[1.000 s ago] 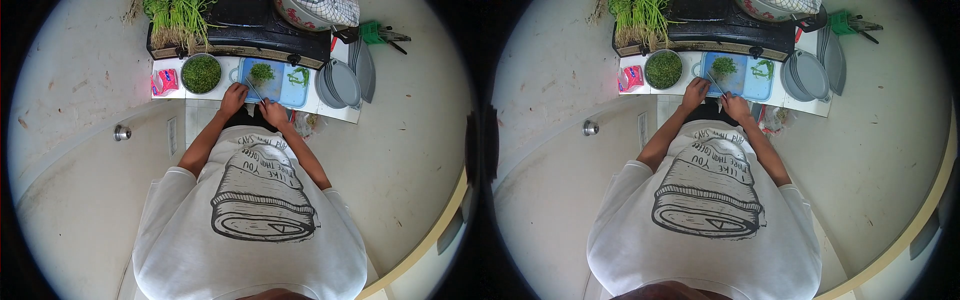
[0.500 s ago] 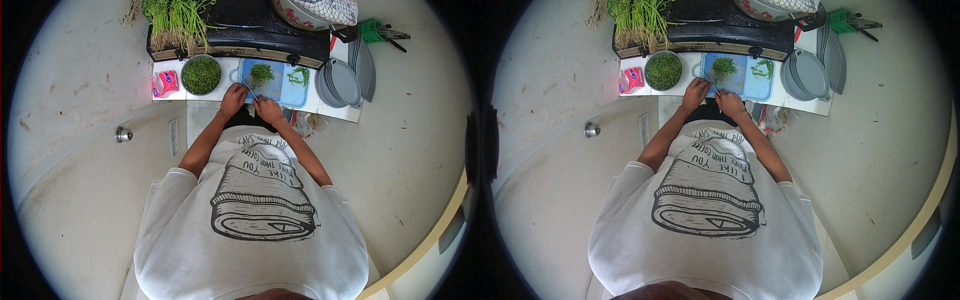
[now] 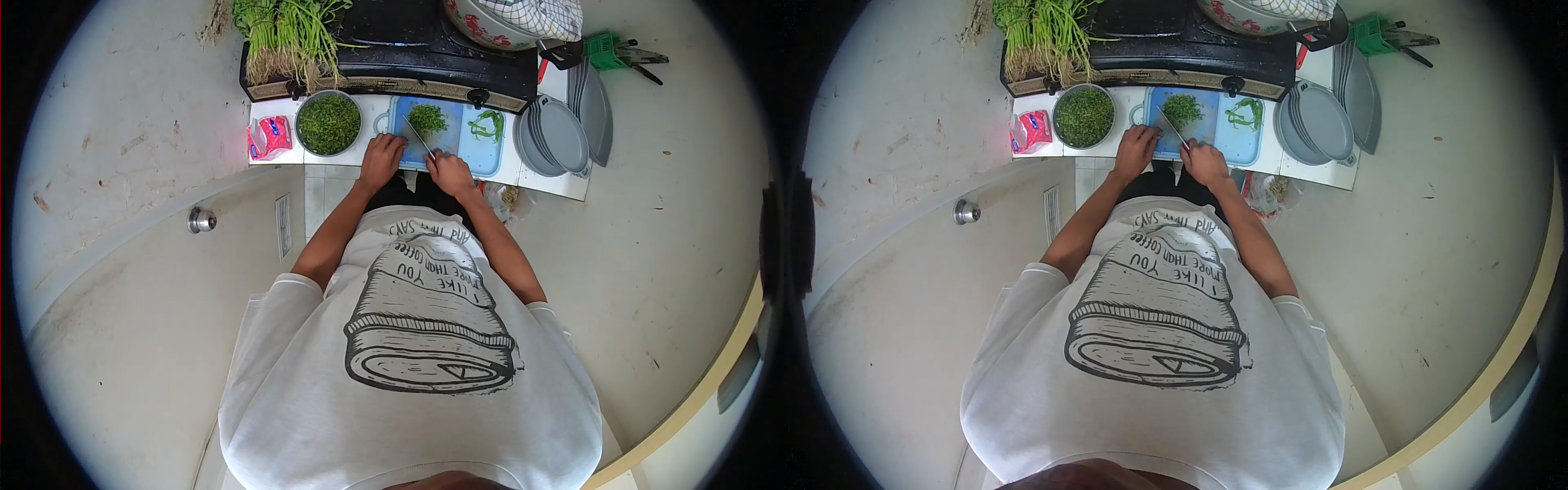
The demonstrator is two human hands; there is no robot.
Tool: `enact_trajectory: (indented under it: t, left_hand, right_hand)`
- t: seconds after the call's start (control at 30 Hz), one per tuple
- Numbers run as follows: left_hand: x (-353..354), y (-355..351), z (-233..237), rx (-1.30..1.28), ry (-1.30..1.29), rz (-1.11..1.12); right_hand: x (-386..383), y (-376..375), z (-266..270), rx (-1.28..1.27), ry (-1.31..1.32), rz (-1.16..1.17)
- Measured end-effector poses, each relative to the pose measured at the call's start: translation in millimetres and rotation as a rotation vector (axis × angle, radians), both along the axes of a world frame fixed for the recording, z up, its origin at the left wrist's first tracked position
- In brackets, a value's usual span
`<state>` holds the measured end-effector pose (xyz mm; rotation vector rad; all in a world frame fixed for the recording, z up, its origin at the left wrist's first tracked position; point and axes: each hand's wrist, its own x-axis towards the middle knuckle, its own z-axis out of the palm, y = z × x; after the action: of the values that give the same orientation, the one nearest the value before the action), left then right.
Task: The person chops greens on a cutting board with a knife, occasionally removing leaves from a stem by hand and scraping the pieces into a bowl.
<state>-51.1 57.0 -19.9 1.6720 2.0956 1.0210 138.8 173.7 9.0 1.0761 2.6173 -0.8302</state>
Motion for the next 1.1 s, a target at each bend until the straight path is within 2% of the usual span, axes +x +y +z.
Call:
enact_trajectory:
  t: [0.57,0.8,0.97,1.1]
  left_hand:
    - [2.8,2.9,-7.0,0.032,0.056,0.019]
    - [3.6,-1.6,-3.0,0.035,0.093,0.019]
    - [6.5,0.8,-6.9,0.005,-0.019,0.109]
    - [6.2,1.0,-6.5,-0.004,-0.044,0.131]
  right_hand:
    - [10.2,-30.9,5.1,-0.027,0.064,-0.011]
    - [-11.3,-30.5,-18.9,0.039,0.114,-0.006]
    - [2.2,-34.9,-14.0,0.058,0.113,0.02]
    - [11.5,-35.5,2.5,-0.039,0.009,-0.043]
